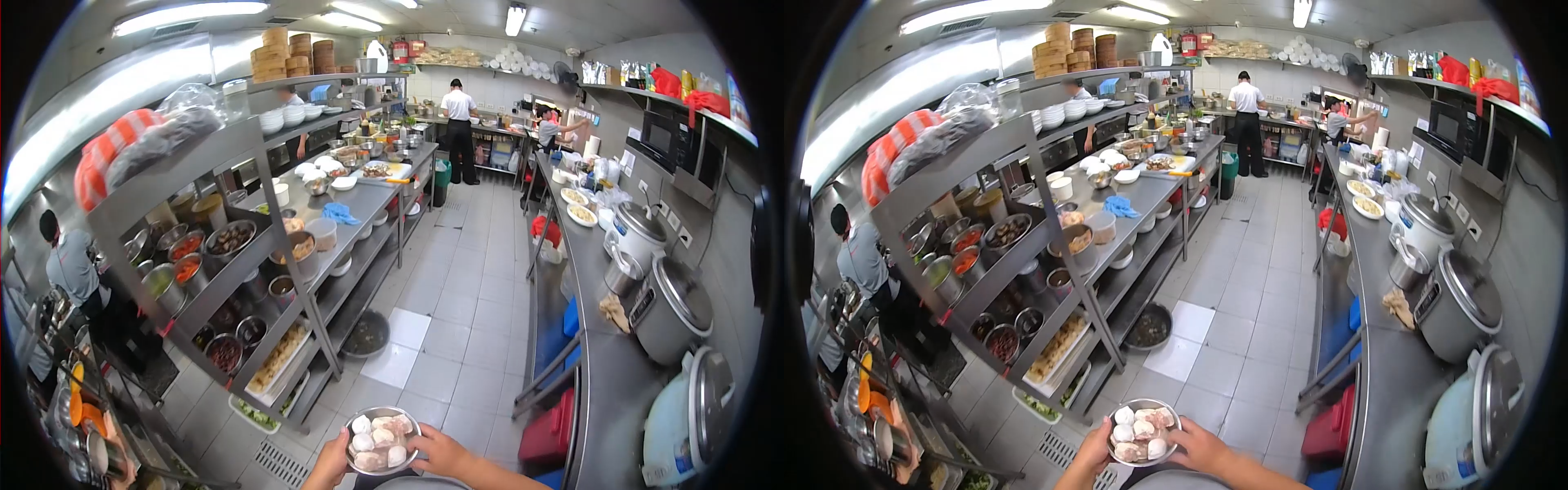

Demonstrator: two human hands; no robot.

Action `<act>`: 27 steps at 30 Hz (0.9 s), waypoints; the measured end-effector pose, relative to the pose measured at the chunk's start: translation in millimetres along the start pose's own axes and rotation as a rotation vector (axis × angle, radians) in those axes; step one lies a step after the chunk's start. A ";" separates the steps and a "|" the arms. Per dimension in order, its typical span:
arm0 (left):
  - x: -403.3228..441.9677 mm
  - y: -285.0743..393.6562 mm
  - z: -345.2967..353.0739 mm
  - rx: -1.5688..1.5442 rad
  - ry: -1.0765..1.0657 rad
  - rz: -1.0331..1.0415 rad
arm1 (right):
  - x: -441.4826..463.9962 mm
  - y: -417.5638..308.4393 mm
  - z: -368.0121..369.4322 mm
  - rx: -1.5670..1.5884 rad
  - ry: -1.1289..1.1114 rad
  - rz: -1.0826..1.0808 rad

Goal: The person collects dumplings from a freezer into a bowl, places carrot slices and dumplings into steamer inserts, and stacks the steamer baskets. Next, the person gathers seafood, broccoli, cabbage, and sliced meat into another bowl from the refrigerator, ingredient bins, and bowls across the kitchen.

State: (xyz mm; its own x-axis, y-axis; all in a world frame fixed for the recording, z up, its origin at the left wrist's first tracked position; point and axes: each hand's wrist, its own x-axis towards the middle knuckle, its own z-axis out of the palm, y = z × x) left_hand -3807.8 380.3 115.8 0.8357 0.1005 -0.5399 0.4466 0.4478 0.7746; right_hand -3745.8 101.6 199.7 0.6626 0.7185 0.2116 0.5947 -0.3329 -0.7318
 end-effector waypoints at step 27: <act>703.8 428.9 356.8 1.046 -0.586 0.024 | 325.2 433.5 -407.2 -0.409 0.841 0.662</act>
State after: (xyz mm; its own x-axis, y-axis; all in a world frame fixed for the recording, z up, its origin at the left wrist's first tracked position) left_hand -2914.1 326.0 185.6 0.7448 -0.4424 -0.4995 0.2451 -0.5148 0.8215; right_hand -3087.1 -57.7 215.1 0.9038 -0.2567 0.3423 0.0168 -0.7781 -0.6279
